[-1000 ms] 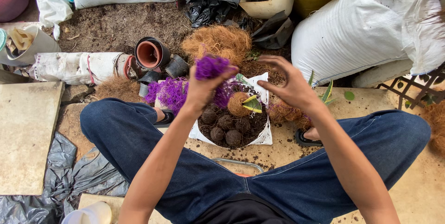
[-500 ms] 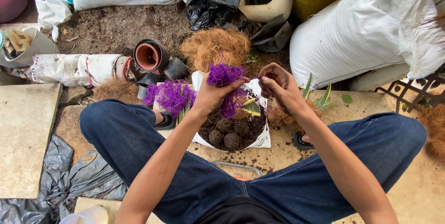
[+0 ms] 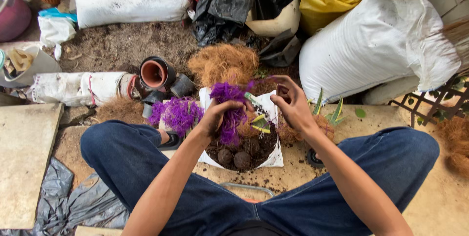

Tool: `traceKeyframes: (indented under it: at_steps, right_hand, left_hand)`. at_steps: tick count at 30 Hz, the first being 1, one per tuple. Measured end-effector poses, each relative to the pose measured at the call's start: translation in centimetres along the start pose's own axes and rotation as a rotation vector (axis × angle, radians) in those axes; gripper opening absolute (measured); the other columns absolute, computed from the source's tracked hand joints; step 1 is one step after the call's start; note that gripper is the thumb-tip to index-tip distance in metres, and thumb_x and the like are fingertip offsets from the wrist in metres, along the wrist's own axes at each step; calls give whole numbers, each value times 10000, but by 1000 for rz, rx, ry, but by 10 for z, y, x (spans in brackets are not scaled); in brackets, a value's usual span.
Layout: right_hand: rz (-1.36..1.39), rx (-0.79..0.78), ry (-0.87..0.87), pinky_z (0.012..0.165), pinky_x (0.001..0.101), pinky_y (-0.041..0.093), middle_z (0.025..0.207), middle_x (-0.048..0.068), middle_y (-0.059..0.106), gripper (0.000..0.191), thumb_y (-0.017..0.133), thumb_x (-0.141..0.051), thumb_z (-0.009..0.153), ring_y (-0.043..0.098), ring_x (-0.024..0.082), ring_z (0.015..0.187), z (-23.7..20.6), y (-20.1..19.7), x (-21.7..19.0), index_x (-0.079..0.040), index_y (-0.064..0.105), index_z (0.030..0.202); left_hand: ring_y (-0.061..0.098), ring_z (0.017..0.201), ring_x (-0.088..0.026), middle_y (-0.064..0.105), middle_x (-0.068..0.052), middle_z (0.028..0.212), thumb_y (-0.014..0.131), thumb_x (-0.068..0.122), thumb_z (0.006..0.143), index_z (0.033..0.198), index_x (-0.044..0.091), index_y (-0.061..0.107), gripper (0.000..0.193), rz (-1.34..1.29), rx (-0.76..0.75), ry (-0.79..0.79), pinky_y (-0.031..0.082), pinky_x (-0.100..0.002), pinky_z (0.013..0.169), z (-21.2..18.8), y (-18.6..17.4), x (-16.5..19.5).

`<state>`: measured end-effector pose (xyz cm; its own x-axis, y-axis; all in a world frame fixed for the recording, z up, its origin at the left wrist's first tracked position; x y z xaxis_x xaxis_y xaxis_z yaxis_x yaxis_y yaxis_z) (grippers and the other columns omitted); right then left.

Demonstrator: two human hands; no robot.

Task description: The person sits on the ground and wraps a plant with a long green leaf in a bundle of coconut coir. They then secure the coir around the plant's base using a purple net, pulling and tying it tightly.

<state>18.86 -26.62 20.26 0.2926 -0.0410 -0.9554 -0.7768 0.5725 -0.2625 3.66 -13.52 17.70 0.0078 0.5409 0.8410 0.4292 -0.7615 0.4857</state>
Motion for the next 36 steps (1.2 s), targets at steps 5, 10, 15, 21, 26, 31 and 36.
traceKeyframes:
  at_steps: [5,10,15,21,26,31,36]
  right_hand:
    - [-154,-105,18,547,261,403,721,2,508,802,815,-334,840,439,79,610,-4,14,-7,-143,467,1537]
    - [-39,-110,37,499,240,266,716,-24,617,302,712,-256,947,382,45,568,-2,19,9,-118,743,1214]
    - [6,40,109,499,225,287,729,-3,675,217,704,-277,983,433,51,563,2,-3,27,-89,784,1057]
    - [-93,-16,22,634,186,488,848,-7,755,236,718,-286,966,640,34,723,10,-18,10,-77,780,1056]
    - [-29,-80,22,639,187,439,797,-24,678,293,672,-305,1036,535,18,731,11,-20,6,-24,744,992]
    - [206,-131,154,492,231,272,660,-62,471,333,575,-327,1058,359,35,574,12,-21,20,-50,615,878]
    - [516,-152,149,512,230,297,673,-71,429,325,558,-359,1069,342,52,571,12,-18,27,-95,559,881]
  left_hand:
    - [749,852,-249,758,-199,949,661,108,894,1072,-101,671,275,-66,-134,-20,618,-377,834,-2,10,2]
    - [754,821,-255,756,-194,913,631,111,840,1212,-48,639,405,-71,-189,-27,626,-380,849,-8,20,11]
    - [751,814,-210,779,-171,927,670,311,917,1240,-9,683,454,208,-56,-101,613,-355,832,-4,6,11]
    - [689,789,-120,793,-80,903,662,264,989,1091,99,789,232,867,159,279,535,-311,771,-9,-12,56]
    - [561,699,-200,722,-103,799,628,265,1047,1084,95,789,237,946,300,137,432,-382,693,-13,-40,63]
    - [660,904,-123,760,-34,957,572,349,1080,1095,73,727,316,771,542,81,436,-318,855,-21,-67,63]
    - [691,876,-201,734,-84,963,638,350,1026,1083,46,681,312,194,427,167,578,-369,831,-14,-65,58]
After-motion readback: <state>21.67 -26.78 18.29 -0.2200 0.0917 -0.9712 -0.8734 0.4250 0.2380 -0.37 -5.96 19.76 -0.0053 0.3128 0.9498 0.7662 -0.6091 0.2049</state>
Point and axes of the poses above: each hand's wrist, its own z-axis towards the middle knuckle, its own y-axis out of the palm, x = y × z, the point moved 8 cm from there along z, towards the middle knuckle
